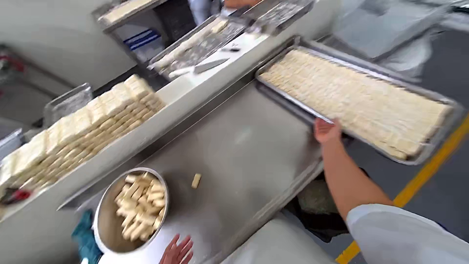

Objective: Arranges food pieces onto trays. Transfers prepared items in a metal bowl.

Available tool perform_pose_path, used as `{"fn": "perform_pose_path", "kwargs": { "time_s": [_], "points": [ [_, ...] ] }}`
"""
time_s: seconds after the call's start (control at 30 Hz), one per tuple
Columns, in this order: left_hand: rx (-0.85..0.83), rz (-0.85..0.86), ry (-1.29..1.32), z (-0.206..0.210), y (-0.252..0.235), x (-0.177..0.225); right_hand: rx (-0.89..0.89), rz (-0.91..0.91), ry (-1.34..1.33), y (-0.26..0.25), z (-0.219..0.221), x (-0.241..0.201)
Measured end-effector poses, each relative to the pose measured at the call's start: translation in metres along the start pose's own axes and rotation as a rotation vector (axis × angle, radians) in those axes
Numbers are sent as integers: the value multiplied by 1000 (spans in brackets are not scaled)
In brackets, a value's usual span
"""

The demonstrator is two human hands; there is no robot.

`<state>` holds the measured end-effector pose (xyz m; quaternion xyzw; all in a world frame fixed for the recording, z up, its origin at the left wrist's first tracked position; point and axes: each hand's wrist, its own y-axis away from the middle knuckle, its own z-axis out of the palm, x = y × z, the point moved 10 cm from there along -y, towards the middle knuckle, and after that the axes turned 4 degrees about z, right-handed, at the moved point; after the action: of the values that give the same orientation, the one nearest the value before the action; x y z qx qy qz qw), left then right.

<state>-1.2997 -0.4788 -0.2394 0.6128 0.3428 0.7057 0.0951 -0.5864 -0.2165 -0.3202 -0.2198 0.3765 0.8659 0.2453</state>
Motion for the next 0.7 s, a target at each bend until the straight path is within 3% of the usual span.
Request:
{"fn": "perform_pose_path", "kwargs": {
  "time_s": [0.17,0.37,0.47,0.6,0.7],
  "points": [
    [161,61,-64,-7,10,14,79,-129,-27,-13,3,-2],
    [-6,181,-327,49,-53,42,147,-192,-36,2,-3,3],
    [-91,272,-659,92,-105,68,120,-183,24,41,-5,26],
    [-95,386,-1134,136,-158,85,66,-89,89,133,-15,87],
    [-169,464,-1284,161,-180,79,24,45,189,209,-49,143]
  ]
}}
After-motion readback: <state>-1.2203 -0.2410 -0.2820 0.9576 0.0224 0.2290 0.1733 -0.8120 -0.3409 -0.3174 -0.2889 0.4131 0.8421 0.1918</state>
